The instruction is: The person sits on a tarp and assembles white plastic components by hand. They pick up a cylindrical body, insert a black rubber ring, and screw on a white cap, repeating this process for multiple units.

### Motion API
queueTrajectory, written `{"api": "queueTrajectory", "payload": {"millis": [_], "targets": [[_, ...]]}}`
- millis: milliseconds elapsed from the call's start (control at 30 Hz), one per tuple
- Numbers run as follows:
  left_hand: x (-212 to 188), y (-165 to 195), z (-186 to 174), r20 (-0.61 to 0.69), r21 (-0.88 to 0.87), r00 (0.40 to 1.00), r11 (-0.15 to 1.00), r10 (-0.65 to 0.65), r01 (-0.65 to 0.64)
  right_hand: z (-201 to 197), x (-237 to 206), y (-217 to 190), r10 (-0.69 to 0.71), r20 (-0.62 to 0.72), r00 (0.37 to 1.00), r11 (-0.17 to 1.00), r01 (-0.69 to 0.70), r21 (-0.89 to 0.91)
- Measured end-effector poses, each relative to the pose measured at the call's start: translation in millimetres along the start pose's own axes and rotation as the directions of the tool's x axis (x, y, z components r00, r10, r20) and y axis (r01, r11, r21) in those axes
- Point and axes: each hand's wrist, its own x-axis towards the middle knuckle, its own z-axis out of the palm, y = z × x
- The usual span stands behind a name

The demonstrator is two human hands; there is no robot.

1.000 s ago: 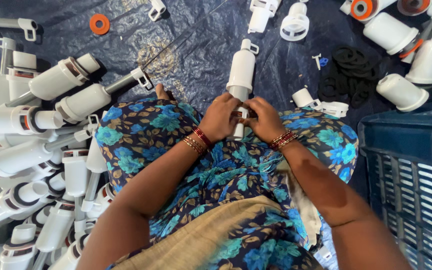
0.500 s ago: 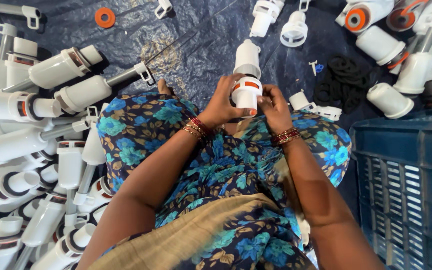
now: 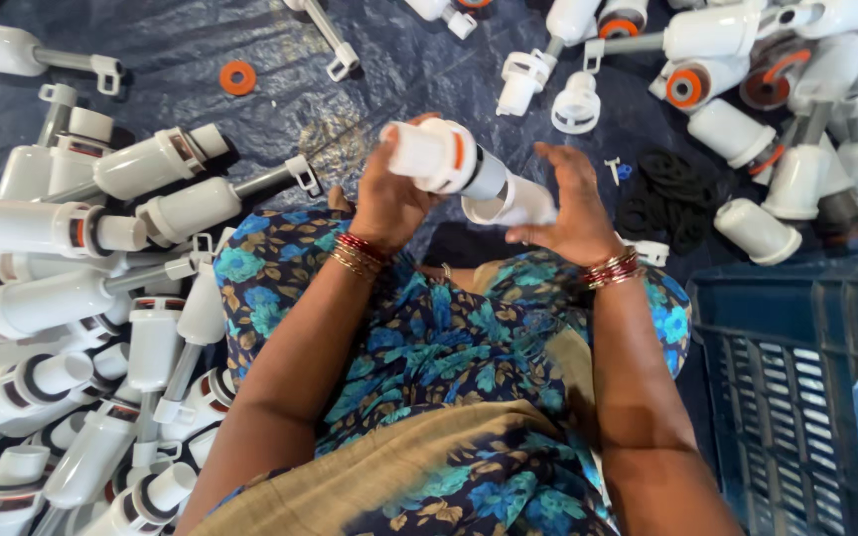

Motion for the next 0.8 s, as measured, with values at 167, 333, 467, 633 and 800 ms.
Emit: {"api": "queueTrajectory", "payload": {"millis": [167,333,467,633,800], "targets": [[6.4,11.9,-13.1,0.032,-0.092,0.999,0.995,-0.023,0.025,-4.9,44.6,-16.5,0.271,0.406,0.873,0.957,-0.290,-0.015],[24.8,-16.1,-27.7,-0.371,0.148,0.929,0.988,0.014,0.045,32.4,47.7,-33.1,0.244,0.161,0.956,0.941,-0.274,0.197],[33.7,-36.2,-32.6,-0.463,0.270,0.879,0.963,0.114,0.017,52.7,39.3,-33.1,0.089,-0.016,0.996,0.987,-0.086,0.137],[38.2,-44.5,-29.5,-0.371,0.278,0.889,0.945,0.270,-0.172,60.0,37.4,-31.4,0.049,-0.109,0.993,0.994,-0.038,0.100],[34.6,-42.0,-28.7,-0.380,0.318,0.876,0.931,0.297,-0.177,59.3,38.4,-38.6,0.023,-0.060,0.998,0.997,-0.018,0.081]]}}
